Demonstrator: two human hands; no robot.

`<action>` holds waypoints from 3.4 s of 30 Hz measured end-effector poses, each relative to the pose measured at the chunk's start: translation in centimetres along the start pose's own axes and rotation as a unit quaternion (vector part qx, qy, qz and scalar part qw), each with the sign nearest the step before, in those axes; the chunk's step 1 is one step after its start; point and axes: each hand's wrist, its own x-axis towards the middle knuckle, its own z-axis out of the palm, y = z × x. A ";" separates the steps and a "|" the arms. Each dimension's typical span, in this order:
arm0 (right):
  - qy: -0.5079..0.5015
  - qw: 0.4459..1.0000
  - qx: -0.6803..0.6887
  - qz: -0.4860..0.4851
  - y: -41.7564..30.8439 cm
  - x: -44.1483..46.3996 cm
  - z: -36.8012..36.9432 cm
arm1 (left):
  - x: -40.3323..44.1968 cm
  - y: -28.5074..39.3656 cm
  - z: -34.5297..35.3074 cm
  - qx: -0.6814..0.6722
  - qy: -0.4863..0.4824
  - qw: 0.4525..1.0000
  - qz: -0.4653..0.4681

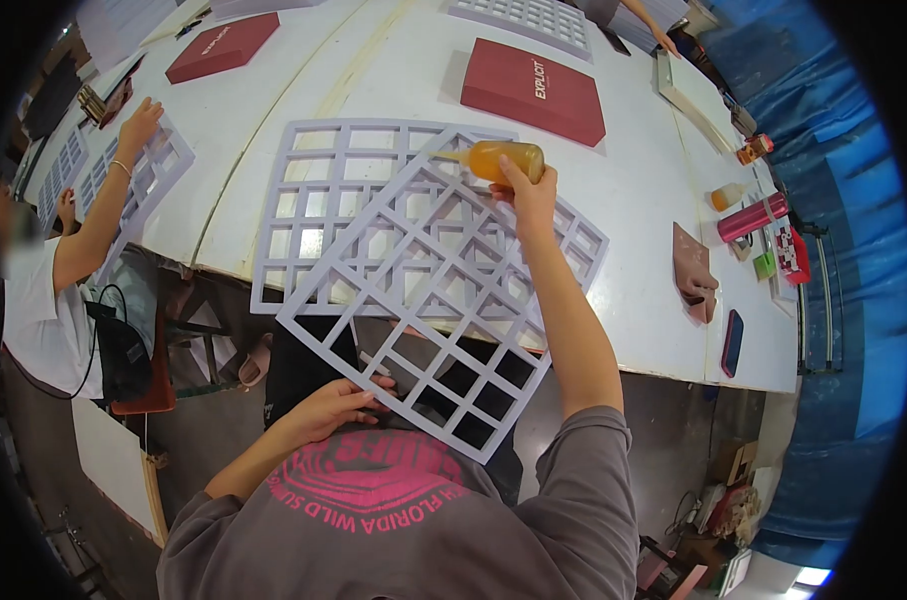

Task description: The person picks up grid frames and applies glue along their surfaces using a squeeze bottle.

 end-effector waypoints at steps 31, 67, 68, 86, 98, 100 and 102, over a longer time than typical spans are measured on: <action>0.040 0.994 0.102 0.017 -3.2 -9.8 -4.3 | -0.1 0.1 -0.5 -0.119 0.048 0.968 0.215; -0.095 0.982 0.054 0.156 -1.5 -26.6 -0.3 | 0.8 -0.5 0.1 -0.012 0.006 0.999 0.031; -0.112 0.970 0.078 0.199 -2.0 -26.6 -0.3 | 0.9 -0.5 0.1 -0.005 0.008 0.999 0.033; 0.229 0.973 0.012 -0.035 -3.9 -10.4 -15.6 | -1.2 0.2 -1.4 -0.128 0.071 0.981 0.130; 0.128 0.991 0.009 0.030 -3.5 -18.1 -13.3 | -1.1 -0.1 -1.5 -0.184 0.035 0.976 0.115; 0.102 0.993 0.018 0.056 -3.4 -20.4 -11.9 | -1.1 -0.1 -1.6 -0.213 0.023 0.970 0.112; 0.076 0.993 0.029 0.089 -3.4 -22.7 -10.2 | -1.1 -0.1 -1.6 -0.239 0.014 0.965 0.108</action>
